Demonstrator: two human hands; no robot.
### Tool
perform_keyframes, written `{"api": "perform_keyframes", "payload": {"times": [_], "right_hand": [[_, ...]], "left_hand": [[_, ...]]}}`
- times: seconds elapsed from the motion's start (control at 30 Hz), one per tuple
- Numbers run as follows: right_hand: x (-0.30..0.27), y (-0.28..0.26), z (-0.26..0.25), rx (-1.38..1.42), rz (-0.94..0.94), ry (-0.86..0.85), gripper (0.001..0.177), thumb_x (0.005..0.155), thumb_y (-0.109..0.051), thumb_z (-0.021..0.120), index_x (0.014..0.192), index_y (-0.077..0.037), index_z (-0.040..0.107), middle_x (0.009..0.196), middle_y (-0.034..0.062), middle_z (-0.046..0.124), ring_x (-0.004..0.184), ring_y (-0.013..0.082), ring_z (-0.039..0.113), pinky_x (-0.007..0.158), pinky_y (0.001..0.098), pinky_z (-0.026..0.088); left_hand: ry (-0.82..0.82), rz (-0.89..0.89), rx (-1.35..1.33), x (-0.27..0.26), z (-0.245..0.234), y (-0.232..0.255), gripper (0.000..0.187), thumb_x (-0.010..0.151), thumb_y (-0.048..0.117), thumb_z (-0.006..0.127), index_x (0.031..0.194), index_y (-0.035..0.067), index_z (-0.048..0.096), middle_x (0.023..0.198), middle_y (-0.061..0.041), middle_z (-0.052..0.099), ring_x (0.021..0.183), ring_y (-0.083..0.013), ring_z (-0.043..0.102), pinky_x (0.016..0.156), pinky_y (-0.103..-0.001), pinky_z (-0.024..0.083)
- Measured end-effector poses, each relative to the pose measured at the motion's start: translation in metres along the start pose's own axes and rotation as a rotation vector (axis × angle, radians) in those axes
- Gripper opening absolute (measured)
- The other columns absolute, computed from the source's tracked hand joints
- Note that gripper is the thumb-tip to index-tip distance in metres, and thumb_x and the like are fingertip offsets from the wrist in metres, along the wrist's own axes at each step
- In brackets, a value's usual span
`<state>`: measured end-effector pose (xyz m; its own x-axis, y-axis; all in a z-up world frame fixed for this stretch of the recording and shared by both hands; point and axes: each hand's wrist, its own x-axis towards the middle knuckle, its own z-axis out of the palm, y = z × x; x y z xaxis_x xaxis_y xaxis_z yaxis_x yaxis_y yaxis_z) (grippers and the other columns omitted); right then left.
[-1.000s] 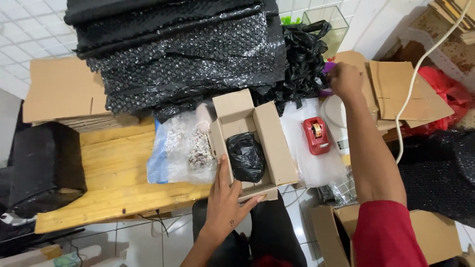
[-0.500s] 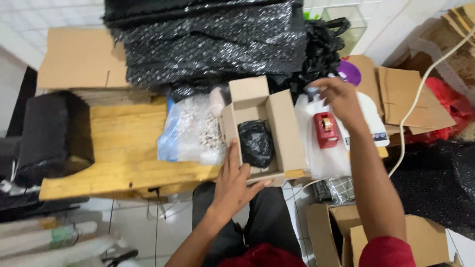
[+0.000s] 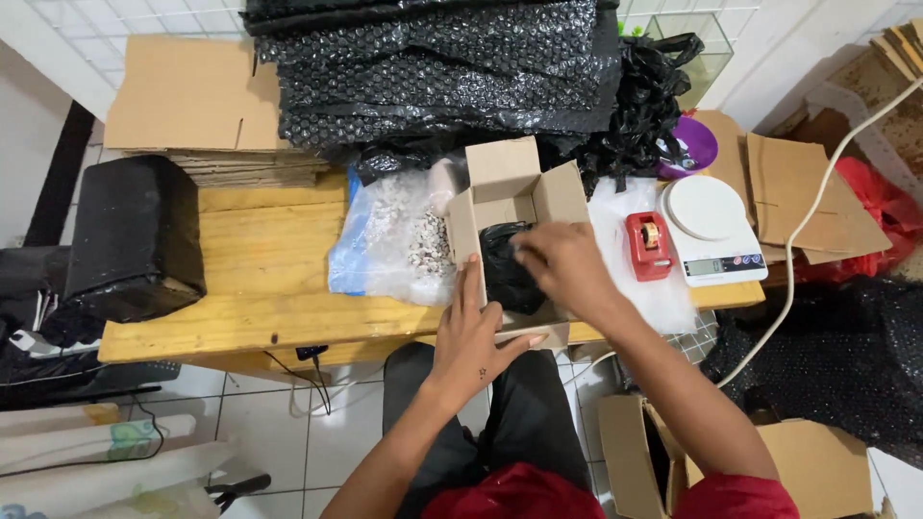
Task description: Wrapping a small electronic item in a plastic bag, placing it in a cardboard box, and then wrapping the box in bubble wrap for shipping.
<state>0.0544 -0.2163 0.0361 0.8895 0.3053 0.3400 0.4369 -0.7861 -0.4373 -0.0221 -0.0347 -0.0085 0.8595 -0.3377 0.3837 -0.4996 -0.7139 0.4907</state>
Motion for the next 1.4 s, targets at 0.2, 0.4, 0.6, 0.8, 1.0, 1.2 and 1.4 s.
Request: {"api": "perform_keyframes", "payload": {"times": [0.2,0.4,0.6,0.8,1.0,1.2,1.4], "right_hand": [[-0.019,0.029,0.054,-0.266,-0.038,-0.026,0.014,0.097,-0.023,0.069,0.108,-0.018,0.076,0.094,-0.0004,0.079,0.090,0.0172,0.072,0.111,0.0405,0.030],[-0.028,0.040,0.059,-0.243,-0.053,0.010,0.006,0.093,-0.028,0.073,0.094,-0.025,0.077,0.094,-0.0066,0.069,0.093,0.0132,0.064,0.111,0.0385,0.028],[-0.027,0.036,0.058,-0.219,-0.059,-0.007,0.006,0.092,-0.027,0.075,0.096,-0.025,0.078,0.096,-0.0048,0.065,0.093,0.0139,0.063,0.112,0.0414,0.027],[-0.025,0.033,0.047,-0.175,-0.071,0.001,0.012,0.092,-0.025,0.071,0.103,-0.021,0.075,0.100,-0.0016,0.065,0.096,0.0171,0.065,0.109,0.0423,0.031],[-0.005,0.039,0.030,-0.096,-0.028,0.147,0.012,0.096,-0.023,0.070,0.100,-0.013,0.073,0.102,0.0075,0.063,0.098,0.0275,0.061,0.098,0.0443,0.041],[0.033,0.059,0.014,-0.175,0.012,0.179,0.022,0.099,-0.026,0.068,0.117,-0.014,0.072,0.116,0.0088,0.059,0.112,0.0288,0.055,0.106,0.0498,0.039],[0.075,0.076,0.019,-0.072,0.129,0.134,0.040,0.097,-0.022,0.070,0.134,-0.010,0.062,0.121,0.0123,0.065,0.119,0.0343,0.059,0.110,0.0599,0.033]], "left_hand": [[-0.003,0.009,0.016,0.001,-0.001,-0.003,0.057,0.084,0.054,0.078,0.074,0.002,0.057,0.160,-0.036,0.022,0.148,-0.0536,0.029,0.104,-0.060,0.044],[0.052,0.050,0.106,0.001,-0.001,-0.004,0.057,0.084,0.053,0.079,0.073,0.002,0.056,0.159,-0.034,0.027,0.146,-0.0507,0.032,0.104,-0.058,0.045],[0.102,0.038,0.128,-0.003,0.003,-0.004,0.057,0.081,0.054,0.081,0.081,0.001,0.061,0.156,-0.033,0.034,0.142,-0.0492,0.040,0.104,-0.056,0.047],[0.136,0.035,0.146,-0.010,0.005,-0.005,0.062,0.080,0.058,0.080,0.106,0.003,0.069,0.154,-0.032,0.038,0.141,-0.0487,0.041,0.103,-0.055,0.047],[0.171,0.017,-0.045,-0.006,-0.014,-0.002,0.057,0.083,0.042,0.080,0.123,0.003,0.067,0.152,-0.033,0.035,0.140,-0.0526,0.038,0.107,-0.063,0.041],[0.185,-0.181,-0.203,-0.003,-0.021,-0.006,0.055,0.095,0.028,0.069,0.141,0.004,0.053,0.155,-0.031,0.027,0.142,-0.0507,0.035,0.106,-0.064,0.043],[0.092,-0.386,-0.469,0.006,-0.035,-0.002,0.063,0.098,0.023,0.061,0.153,0.007,0.036,0.156,-0.034,0.019,0.139,-0.0580,0.036,0.103,-0.071,0.043]]}}
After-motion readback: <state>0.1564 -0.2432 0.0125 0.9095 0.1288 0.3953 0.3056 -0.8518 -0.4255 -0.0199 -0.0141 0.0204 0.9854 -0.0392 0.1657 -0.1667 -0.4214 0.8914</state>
